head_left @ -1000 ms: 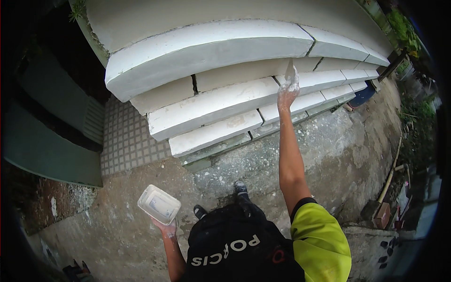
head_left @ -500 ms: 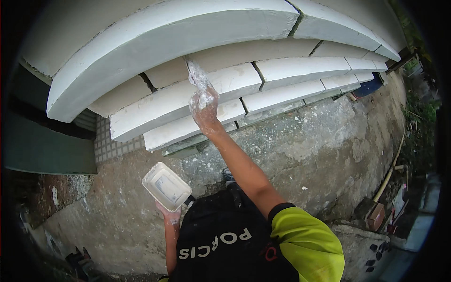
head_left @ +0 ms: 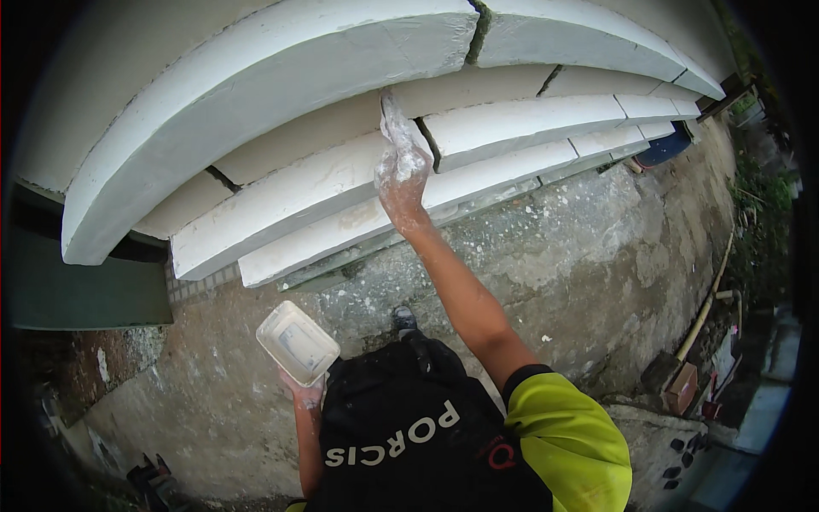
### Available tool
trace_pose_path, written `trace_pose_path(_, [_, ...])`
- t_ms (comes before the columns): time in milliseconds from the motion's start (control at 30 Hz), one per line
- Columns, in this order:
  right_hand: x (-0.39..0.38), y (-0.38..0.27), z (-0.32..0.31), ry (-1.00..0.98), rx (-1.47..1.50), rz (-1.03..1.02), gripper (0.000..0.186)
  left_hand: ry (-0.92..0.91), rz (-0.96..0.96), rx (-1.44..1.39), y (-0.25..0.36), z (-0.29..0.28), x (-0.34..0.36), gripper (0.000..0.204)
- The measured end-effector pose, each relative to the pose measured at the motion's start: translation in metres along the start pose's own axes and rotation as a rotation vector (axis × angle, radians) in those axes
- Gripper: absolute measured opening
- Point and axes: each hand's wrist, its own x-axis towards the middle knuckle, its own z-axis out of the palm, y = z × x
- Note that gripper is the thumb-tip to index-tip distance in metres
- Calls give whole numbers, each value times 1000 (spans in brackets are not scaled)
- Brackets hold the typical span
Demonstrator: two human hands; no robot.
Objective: Plastering and smoothing the corners and surfaces of an exterior architectural feature using a putty knife.
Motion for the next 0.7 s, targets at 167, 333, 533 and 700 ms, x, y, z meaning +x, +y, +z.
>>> trace_pose_path(167, [13,-16,-34,18,61,-126,45,-11,-2,29,-9,-6,7,56])
trace_pose_path(333, [110,55,-142,506,-188,-3,31,-48,217,557,-18,-16,-4,52])
trace_pose_path(533, [97,51,-104,250,-252,-20,36,-158,485,1153,-19,11,-16,47])
trace_pose_path(700, [28,21,-69,-63,-25,-68,37,-96,179,553,-31,-15,0,56])
